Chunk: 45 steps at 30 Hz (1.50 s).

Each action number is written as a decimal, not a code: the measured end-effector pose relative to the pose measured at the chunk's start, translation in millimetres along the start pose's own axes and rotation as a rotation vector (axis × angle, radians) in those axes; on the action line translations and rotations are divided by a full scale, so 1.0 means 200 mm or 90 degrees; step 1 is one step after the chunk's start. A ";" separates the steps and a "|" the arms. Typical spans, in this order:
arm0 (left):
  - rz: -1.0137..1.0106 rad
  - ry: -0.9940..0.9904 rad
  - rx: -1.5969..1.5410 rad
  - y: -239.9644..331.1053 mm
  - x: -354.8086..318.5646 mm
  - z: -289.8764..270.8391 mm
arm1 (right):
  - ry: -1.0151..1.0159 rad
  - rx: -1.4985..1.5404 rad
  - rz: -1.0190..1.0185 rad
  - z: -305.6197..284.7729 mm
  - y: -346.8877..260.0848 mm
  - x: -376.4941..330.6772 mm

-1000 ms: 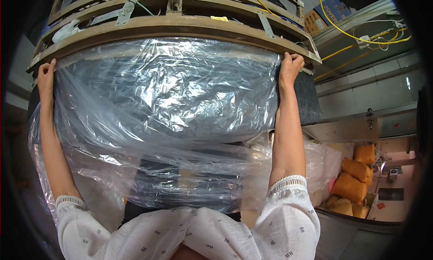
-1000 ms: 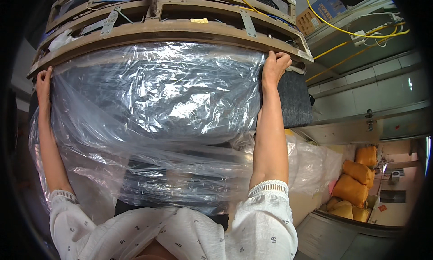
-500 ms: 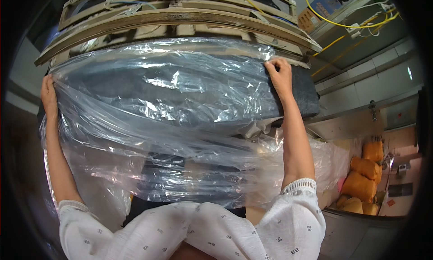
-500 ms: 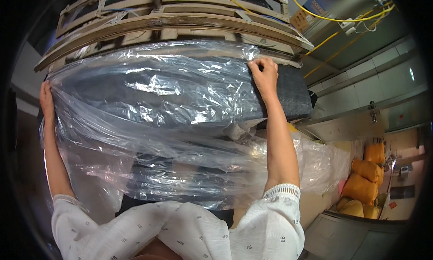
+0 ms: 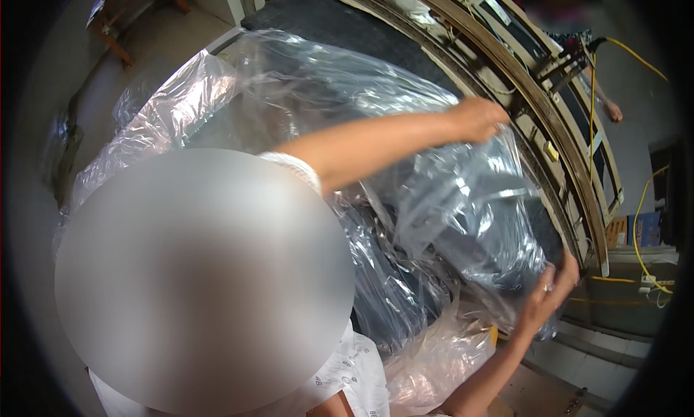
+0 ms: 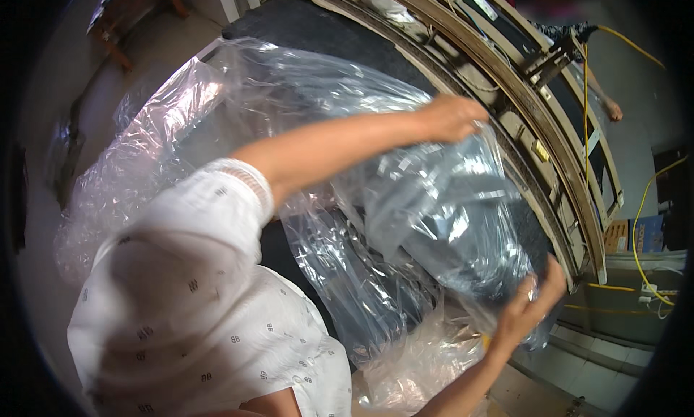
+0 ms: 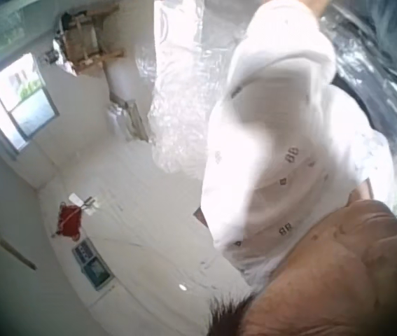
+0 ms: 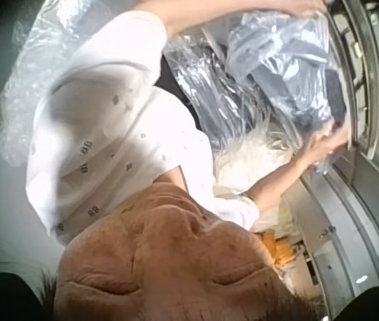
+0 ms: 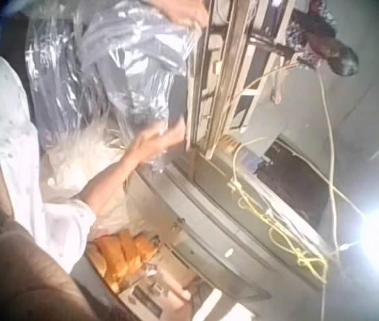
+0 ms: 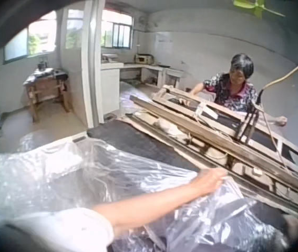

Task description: Manually wrapping large sofa cushions in protective plastic film.

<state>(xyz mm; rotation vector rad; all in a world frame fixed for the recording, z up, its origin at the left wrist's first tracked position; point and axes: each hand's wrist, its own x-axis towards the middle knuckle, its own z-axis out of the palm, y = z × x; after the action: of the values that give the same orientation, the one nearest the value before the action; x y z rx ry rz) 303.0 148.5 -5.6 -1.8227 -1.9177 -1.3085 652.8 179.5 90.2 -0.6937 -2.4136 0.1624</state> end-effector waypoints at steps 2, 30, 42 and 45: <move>0.032 0.031 -0.008 0.03 0.01 0.07 | -0.168 0.138 -0.073 0.16 -0.29 0.08; -0.710 0.207 0.142 -0.34 -1.97 -1.36 | -0.378 0.206 -0.108 0.51 -0.93 0.03; -0.567 0.408 -0.414 0.38 -1.44 -1.50 | -0.244 0.349 0.176 0.35 -0.63 0.37; -0.366 0.219 -0.445 0.54 -1.36 -1.33 | 0.106 0.545 0.331 -0.27 0.12 0.74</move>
<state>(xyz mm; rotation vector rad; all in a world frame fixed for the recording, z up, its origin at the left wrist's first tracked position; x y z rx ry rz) 348.1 -243.1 20.2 -1.1188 -1.9960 -2.5392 594.8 273.5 205.2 -0.8358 -1.6995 1.2040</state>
